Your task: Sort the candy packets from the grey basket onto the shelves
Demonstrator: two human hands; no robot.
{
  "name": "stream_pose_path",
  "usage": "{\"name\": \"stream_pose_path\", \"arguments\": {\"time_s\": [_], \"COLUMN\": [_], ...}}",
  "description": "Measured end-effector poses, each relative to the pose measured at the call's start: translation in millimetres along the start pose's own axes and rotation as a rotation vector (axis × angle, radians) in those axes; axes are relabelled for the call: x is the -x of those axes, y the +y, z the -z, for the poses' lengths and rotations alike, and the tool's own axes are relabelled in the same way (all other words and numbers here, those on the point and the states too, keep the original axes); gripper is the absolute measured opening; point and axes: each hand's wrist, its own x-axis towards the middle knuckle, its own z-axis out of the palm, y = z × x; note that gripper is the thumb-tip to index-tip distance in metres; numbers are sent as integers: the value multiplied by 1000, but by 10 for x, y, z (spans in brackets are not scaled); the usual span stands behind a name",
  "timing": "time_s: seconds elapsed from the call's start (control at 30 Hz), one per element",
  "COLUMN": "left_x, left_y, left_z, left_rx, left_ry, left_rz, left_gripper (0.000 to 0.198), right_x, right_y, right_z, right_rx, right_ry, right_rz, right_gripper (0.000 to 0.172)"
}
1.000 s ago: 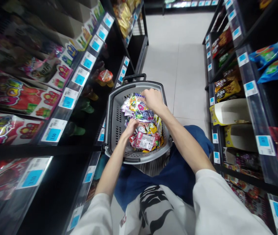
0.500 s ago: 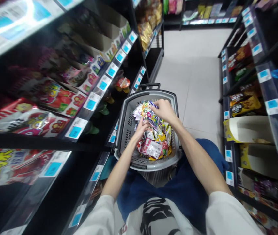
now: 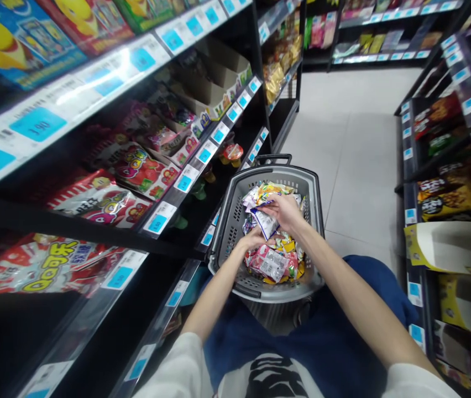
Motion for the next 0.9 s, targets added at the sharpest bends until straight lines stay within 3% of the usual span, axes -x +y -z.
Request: {"name": "stream_pose_path", "arguments": {"time_s": [0.13, 0.33, 0.5, 0.6, 0.73, 0.9], "left_x": [36, 60, 7, -66, -113, -81], "left_y": [23, 30, -30, -26, 61, 178], "left_z": [-20, -37, -22, -4, 50, 94], "left_rx": [68, 165, 191, 206, 289, 407], "left_ry": [-65, -67, 3, 145, 347, 411], "left_rz": [30, 57, 17, -35, -84, -171], "left_gripper": [96, 95, 99, 99, 86, 63], "right_x": [-11, 0, -31, -108, -230, -274], "right_y": [14, -33, -52, -108, -227, -319], "right_z": [6, 22, 47, 101, 248, 400], "right_rx": [-122, -116, -16, 178, 623, 1131], "right_ry": [7, 16, -9, 46, 107, 117], "right_rz": [-26, -53, -17, 139, 459, 732], "right_gripper": [11, 14, 8, 15, 19, 15]}}
